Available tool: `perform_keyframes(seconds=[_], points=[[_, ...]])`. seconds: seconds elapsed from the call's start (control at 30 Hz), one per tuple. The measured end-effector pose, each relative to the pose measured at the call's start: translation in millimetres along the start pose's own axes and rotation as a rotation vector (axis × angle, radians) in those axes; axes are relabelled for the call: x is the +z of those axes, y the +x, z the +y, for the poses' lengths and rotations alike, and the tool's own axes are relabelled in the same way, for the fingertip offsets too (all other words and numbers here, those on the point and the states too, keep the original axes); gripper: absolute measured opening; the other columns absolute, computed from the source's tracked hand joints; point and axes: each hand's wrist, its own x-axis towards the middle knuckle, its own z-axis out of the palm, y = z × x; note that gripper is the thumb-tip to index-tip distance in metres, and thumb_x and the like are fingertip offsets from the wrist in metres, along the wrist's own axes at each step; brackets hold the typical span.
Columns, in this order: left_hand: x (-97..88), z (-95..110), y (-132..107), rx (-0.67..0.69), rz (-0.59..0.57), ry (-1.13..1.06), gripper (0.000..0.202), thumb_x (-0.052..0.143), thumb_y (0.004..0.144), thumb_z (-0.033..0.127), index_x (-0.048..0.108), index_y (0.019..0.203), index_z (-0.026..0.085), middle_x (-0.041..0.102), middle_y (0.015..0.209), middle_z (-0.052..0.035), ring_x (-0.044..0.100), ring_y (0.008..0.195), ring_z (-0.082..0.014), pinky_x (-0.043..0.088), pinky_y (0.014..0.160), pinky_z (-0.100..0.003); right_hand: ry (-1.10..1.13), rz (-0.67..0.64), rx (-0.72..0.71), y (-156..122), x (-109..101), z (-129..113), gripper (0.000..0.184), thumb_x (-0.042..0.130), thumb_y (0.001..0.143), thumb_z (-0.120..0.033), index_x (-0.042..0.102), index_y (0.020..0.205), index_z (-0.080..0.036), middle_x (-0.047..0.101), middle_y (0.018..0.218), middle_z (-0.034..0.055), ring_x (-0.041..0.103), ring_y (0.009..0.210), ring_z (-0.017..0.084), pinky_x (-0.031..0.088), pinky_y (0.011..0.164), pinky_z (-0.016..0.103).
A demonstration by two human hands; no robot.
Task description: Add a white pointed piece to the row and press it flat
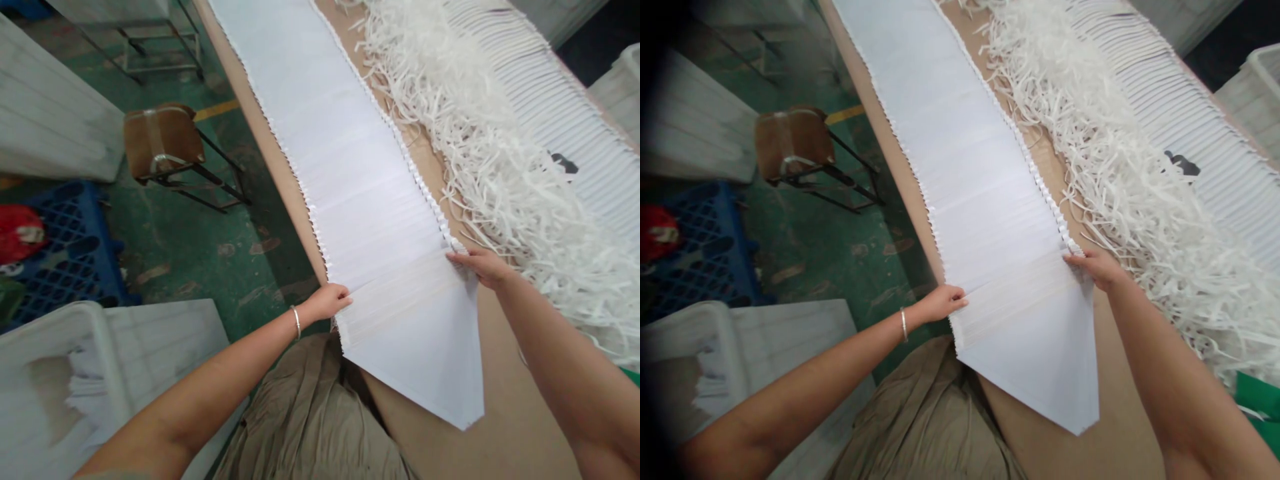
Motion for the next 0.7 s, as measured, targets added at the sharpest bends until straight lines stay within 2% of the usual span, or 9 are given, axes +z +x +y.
perform_keyframes(seconds=[0.07,0.23,0.47,0.7], points=[[0.7,-2,4,-0.01,-0.002,0.008,0.028,0.057,0.081,0.037,0.051,0.061,0.018,0.047,0.059,0.0035,0.042,0.06,-0.0126,0.027,0.06,-0.027,-0.003,0.029,-0.02,9,2,3,0.024,0.088,0.066,-0.031,0.077,0.084,-0.019,0.081,0.086,0.0063,0.073,0.069,0.02,0.06,0.059,0.026],[3.2,-3,7,-0.072,0.034,-0.01,0.034,0.062,0.076,0.046,0.047,0.059,0.02,0.046,0.058,0.004,0.041,0.059,-0.013,0.025,0.058,-0.027,0.028,-0.018,-0.066,22,-2,10,0.028,0.089,0.064,-0.028,0.077,0.088,-0.019,0.081,0.085,0.004,0.073,0.07,0.019,0.06,0.06,0.025],[6.3,-4,18,-0.135,0.051,-0.043,0.043,0.069,0.072,0.055,0.05,0.057,0.019,0.044,0.054,0.005,0.038,0.056,-0.0112,0.023,0.054,-0.026,0.049,-0.04,-0.063,30,-6,3,0.027,0.087,0.064,-0.023,0.075,0.088,-0.02,0.08,0.081,0.0024,0.072,0.068,0.018,0.06,0.06,0.025],[0.7,-2,18,-0.15,-0.077,-0.202,0.051,0.058,0.078,0.067,0.063,0.069,0.017,0.051,0.06,0.002,0.046,0.058,-0.0129,0.036,0.052,-0.024,0.071,-0.068,0.005,38,-15,1,0.029,0.085,0.064,-0.019,0.076,0.092,-0.02,0.08,0.084,0.0039,0.073,0.068,0.019,0.06,0.058,0.026]])
